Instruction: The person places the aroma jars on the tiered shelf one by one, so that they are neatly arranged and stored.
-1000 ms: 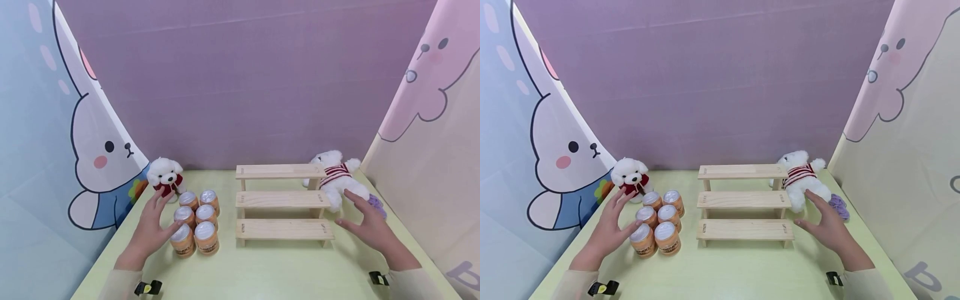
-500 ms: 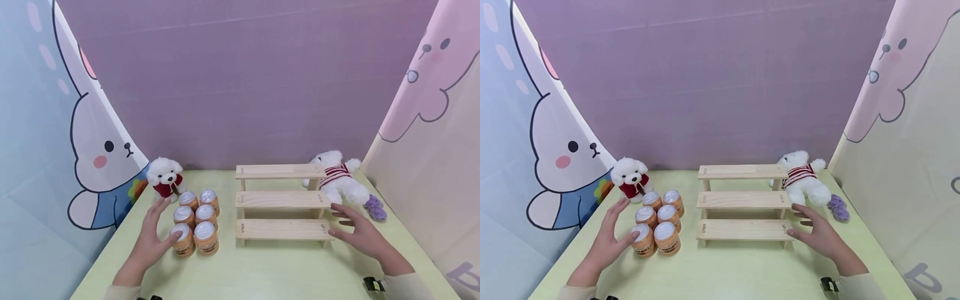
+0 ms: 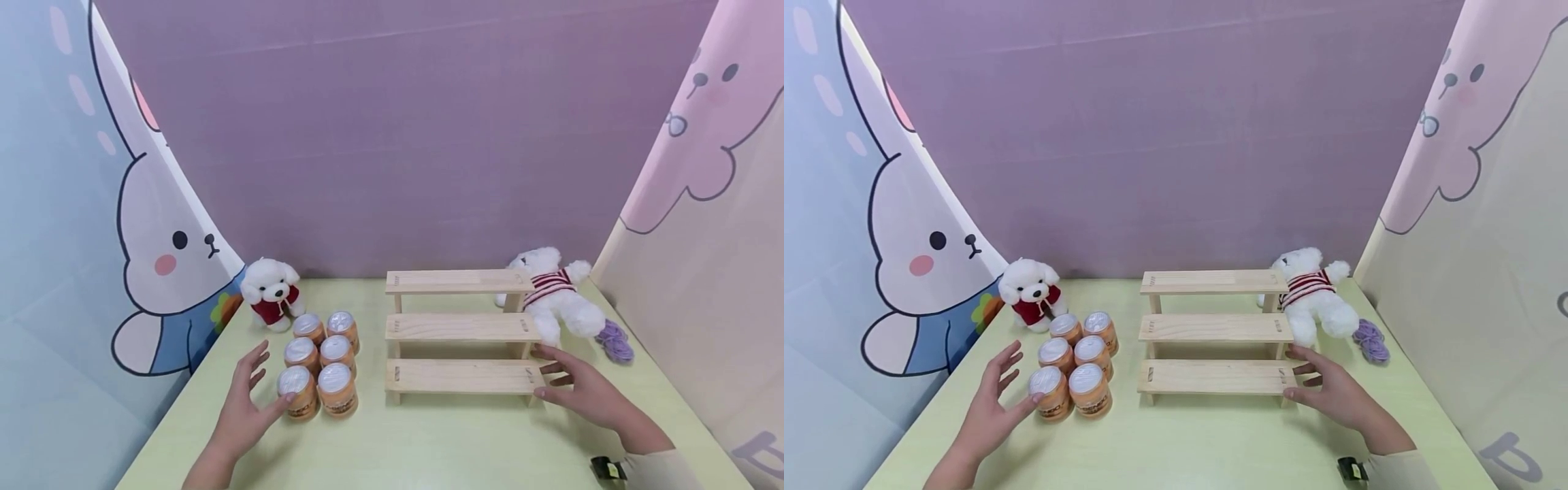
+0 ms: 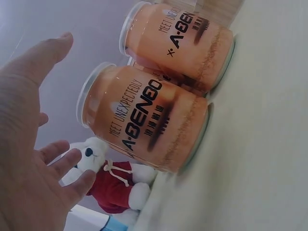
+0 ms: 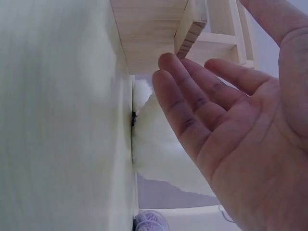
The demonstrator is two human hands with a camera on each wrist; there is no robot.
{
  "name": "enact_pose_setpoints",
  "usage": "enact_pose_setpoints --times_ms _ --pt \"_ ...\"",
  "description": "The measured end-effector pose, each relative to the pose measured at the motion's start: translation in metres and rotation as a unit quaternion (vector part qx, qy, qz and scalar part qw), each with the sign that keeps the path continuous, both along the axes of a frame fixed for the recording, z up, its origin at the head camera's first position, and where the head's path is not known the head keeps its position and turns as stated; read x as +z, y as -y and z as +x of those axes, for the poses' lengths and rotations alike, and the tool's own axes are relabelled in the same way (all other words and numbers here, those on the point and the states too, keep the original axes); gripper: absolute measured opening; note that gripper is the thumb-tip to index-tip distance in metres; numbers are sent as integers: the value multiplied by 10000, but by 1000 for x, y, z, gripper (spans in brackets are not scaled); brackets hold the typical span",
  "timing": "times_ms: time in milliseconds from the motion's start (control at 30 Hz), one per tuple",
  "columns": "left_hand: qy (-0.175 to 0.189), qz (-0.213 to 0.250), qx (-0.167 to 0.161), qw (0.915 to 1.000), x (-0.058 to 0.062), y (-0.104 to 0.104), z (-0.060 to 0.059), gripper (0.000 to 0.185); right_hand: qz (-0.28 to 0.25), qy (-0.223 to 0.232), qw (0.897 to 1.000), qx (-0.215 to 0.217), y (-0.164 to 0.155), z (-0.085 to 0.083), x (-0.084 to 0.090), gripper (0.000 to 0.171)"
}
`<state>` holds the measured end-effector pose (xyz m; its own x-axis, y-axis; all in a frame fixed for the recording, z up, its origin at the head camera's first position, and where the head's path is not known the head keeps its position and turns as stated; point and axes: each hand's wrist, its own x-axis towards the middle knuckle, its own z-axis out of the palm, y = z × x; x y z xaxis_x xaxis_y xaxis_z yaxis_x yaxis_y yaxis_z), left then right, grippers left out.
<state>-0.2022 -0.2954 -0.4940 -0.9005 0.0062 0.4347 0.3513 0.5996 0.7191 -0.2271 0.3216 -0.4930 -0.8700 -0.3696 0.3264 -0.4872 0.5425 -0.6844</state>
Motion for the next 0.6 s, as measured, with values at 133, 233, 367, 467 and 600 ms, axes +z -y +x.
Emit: enact_pose_setpoints --times_ms 133,233,367,467,600 --pt "45 186 16 9998 -4 -1 2 102 -30 209 9998 74 -1 0 -3 76" --pt "103 358 -19 9993 -6 -2 3 101 -131 404 9990 124 -2 -1 -7 74" --pt "176 590 -102 9980 -8 -3 4 102 -255 662 9971 280 -5 -3 -12 77" --pt "207 741 -167 9969 -11 -3 3 96 -289 685 9963 423 -8 -4 -16 78" --pt "326 689 -218 9969 -16 -1 1 82 -329 631 9958 582 -10 -6 -19 76"
